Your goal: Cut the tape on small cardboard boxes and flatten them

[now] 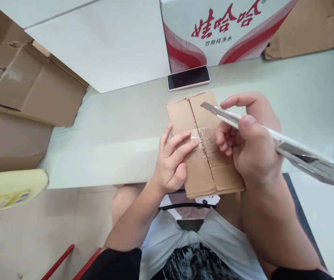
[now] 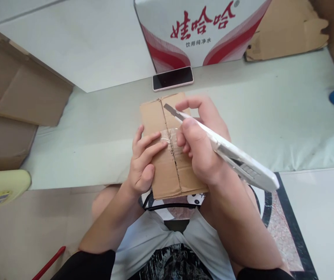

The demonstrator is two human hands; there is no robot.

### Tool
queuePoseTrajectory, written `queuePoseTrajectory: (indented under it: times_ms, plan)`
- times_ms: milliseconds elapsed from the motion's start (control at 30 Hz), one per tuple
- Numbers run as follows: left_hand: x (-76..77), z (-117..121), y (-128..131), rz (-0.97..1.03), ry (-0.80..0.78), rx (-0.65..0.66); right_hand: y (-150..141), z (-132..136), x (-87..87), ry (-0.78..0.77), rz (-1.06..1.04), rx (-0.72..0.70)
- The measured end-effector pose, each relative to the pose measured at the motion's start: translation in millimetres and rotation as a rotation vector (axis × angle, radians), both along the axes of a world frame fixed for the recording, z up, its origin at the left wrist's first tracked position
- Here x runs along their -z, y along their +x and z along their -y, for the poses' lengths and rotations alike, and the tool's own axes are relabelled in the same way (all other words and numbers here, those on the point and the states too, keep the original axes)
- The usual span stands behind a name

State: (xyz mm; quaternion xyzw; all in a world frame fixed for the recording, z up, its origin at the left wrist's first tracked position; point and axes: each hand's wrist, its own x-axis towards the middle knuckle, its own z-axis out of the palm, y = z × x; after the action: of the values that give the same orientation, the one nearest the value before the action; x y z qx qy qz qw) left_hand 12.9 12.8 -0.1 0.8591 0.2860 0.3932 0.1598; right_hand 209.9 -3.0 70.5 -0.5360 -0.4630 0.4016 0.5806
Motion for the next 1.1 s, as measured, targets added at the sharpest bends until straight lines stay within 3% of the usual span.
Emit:
queuePoseTrajectory:
  times_ms: [333,1100]
  plan:
    - [0.1,0,1,0.015,-0.015,-0.006,-3,4,-10.3,-0.042,0.329,0.055]
    - [-0.4,1,5,0.080,-0.037,0.006,-2,0,-13.8,-0.144,0.607,0.024]
